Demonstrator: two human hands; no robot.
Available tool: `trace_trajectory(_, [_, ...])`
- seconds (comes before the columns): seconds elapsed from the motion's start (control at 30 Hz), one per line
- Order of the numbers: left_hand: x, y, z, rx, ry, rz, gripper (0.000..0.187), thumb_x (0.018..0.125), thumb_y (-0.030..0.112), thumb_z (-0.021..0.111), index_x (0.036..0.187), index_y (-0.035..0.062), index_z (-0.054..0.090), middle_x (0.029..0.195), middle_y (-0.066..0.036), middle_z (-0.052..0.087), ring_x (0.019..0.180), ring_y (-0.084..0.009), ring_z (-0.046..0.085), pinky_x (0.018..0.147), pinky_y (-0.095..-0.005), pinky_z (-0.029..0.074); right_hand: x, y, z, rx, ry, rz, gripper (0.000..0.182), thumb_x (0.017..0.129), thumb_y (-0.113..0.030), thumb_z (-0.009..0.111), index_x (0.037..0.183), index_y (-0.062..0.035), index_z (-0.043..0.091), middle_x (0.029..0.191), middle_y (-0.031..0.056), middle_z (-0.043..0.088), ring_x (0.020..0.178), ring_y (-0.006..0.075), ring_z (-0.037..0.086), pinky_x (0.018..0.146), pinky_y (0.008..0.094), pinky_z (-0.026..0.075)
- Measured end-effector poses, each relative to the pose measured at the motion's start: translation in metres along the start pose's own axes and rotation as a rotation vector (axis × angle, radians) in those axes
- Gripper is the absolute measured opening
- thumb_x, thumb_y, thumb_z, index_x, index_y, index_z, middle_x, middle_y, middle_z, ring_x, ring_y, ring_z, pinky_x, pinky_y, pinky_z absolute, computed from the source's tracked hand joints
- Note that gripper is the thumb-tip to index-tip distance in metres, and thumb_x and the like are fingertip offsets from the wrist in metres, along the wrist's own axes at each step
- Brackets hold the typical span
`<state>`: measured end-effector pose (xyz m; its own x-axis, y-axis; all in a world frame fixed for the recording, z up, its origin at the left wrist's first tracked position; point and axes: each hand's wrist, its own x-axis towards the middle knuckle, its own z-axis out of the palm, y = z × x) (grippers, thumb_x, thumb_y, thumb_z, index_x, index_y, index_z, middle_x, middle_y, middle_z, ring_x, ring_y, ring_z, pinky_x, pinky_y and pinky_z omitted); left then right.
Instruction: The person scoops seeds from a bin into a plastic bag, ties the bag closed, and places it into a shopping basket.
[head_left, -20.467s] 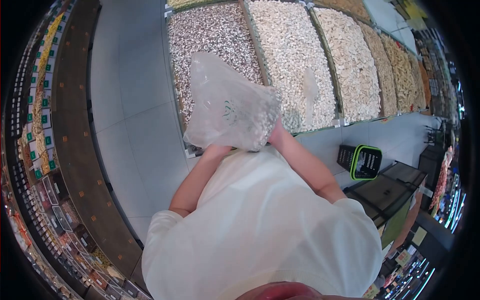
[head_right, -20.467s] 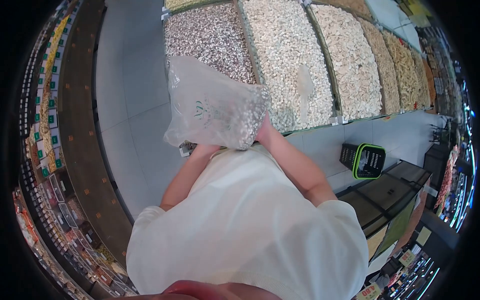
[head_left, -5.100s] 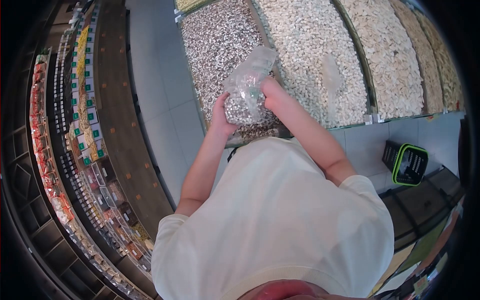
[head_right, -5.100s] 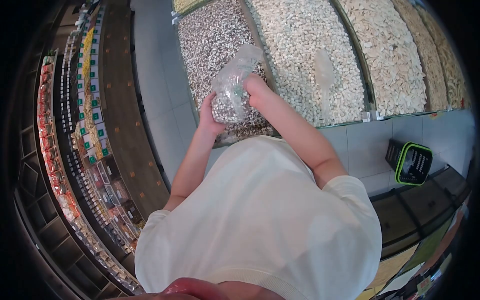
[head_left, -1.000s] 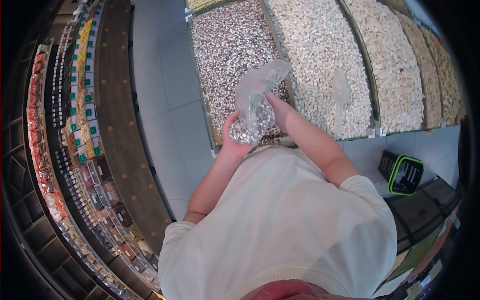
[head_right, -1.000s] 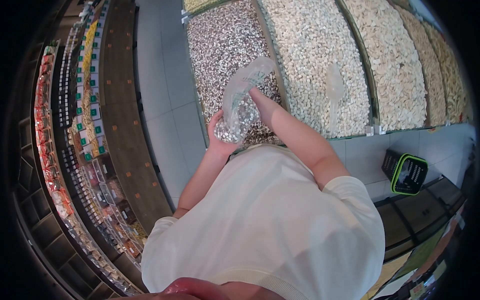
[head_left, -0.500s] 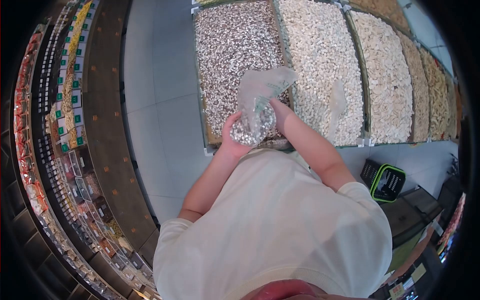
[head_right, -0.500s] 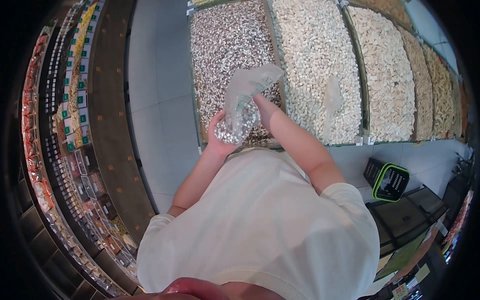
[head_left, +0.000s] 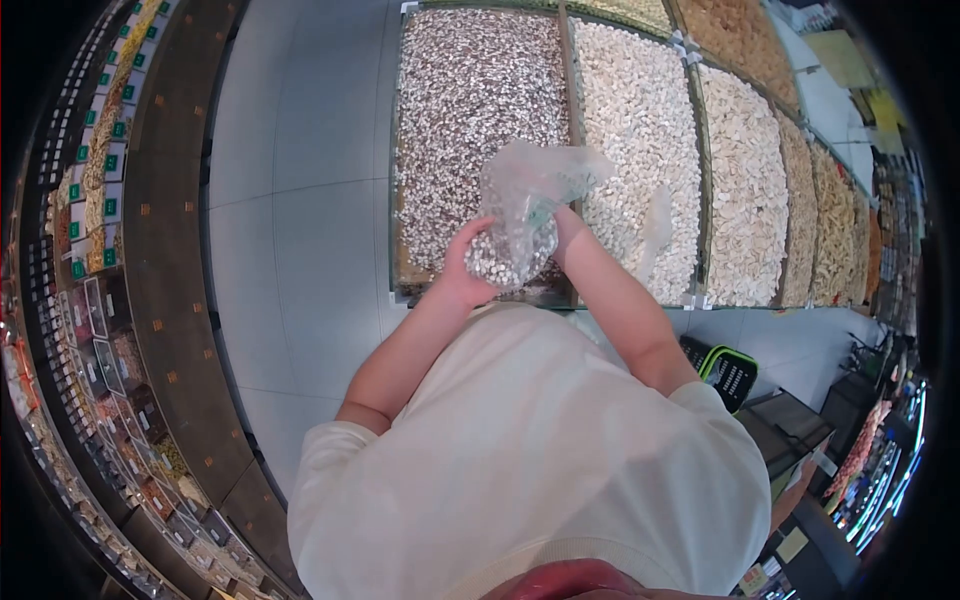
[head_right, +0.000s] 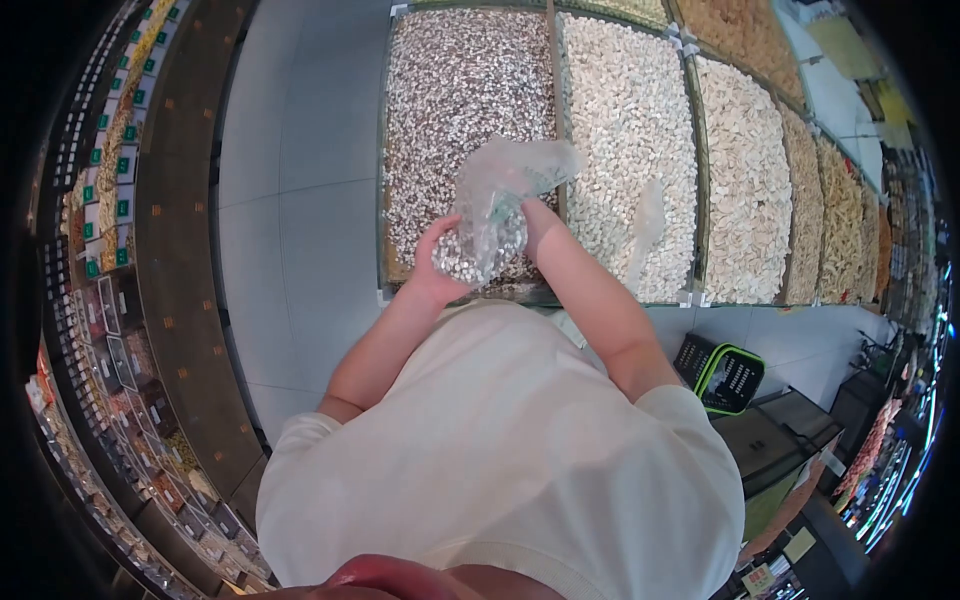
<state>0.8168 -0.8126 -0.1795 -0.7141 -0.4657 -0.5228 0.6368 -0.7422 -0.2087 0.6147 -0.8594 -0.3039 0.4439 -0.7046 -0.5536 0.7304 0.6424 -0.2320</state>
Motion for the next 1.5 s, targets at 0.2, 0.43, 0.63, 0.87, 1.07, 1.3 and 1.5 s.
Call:
trace_trajectory(0.2, [0.002,0.017,-0.004,0.028,-0.048,-0.012,0.048,0.097,0.031,0.063,0.137,0.0051,0.063,0.131,-0.018,0.070,0.120,-0.0370,0.069,0.108,-0.0577,0.052,0.007,-0.004,0.016,-0.088,0.039,-0.018,0.043,0.112,-0.037,0.048,0.140,-0.0052,0.060,0.128,0.0130,0.070,0.116,0.0253,0.070,0.101,0.0415,0.061])
trace_trajectory(0.43, [0.002,0.029,0.007,0.049,-0.099,-0.045,0.045,0.098,0.031,0.060,0.134,0.0050,0.064,0.129,-0.017,0.071,0.118,-0.0365,0.069,0.107,-0.0585,0.053,0.017,-0.010,0.040,-0.142,0.044,-0.062,0.043,0.112,-0.036,0.049,0.140,-0.0050,0.059,0.127,0.0127,0.070,0.115,0.0252,0.070,0.101,0.0411,0.061])
trace_trajectory(0.63, [0.006,0.027,0.007,0.069,-0.074,-0.075,0.050,0.098,0.030,0.059,0.139,0.0012,0.061,0.132,-0.021,0.070,0.119,-0.0380,0.069,0.108,-0.0575,0.053,0.005,-0.009,0.044,-0.170,0.043,-0.078,0.043,0.112,-0.035,0.049,0.140,-0.0049,0.059,0.127,0.0125,0.070,0.114,0.0251,0.070,0.100,0.0408,0.061])
trace_trajectory(0.87, [0.010,0.031,0.018,0.111,-0.091,-0.093,0.050,0.097,0.031,0.061,0.138,0.0028,0.061,0.130,-0.019,0.071,0.117,-0.0373,0.070,0.106,-0.0578,0.054,0.023,-0.032,0.054,-0.183,0.029,-0.098,0.042,0.112,-0.035,0.049,0.140,-0.0048,0.059,0.126,0.0123,0.070,0.113,0.0250,0.070,0.100,0.0404,0.061])
trace_trajectory(1.07, [0.017,0.039,0.034,0.095,-0.084,-0.050,0.048,0.096,0.031,0.063,0.137,0.0044,0.062,0.128,-0.018,0.071,0.115,-0.0368,0.070,0.104,-0.0587,0.055,0.029,-0.047,0.058,-0.199,0.021,-0.116,0.042,0.112,-0.034,0.049,0.141,-0.0047,0.059,0.125,0.0120,0.070,0.113,0.0249,0.070,0.099,0.0401,0.061])
trace_trajectory(1.3, [0.021,0.048,0.048,0.107,-0.075,-0.021,0.048,0.097,0.030,0.063,0.137,0.0048,0.062,0.130,-0.018,0.070,0.117,-0.0364,0.070,0.105,-0.0589,0.054,0.050,-0.060,0.068,-0.239,0.016,-0.109,0.042,0.112,-0.033,0.049,0.141,-0.0045,0.059,0.125,0.0118,0.070,0.112,0.0248,0.070,0.099,0.0398,0.061])
trace_trajectory(1.5, [0.030,0.051,0.038,0.109,-0.096,-0.044,0.048,0.097,0.031,0.062,0.137,0.0046,0.061,0.130,-0.018,0.071,0.116,-0.0368,0.070,0.105,-0.0593,0.055,0.038,-0.056,0.069,-0.259,0.010,-0.121,0.041,0.112,-0.033,0.049,0.141,-0.0044,0.059,0.124,0.0116,0.070,0.111,0.0248,0.070,0.099,0.0395,0.061])
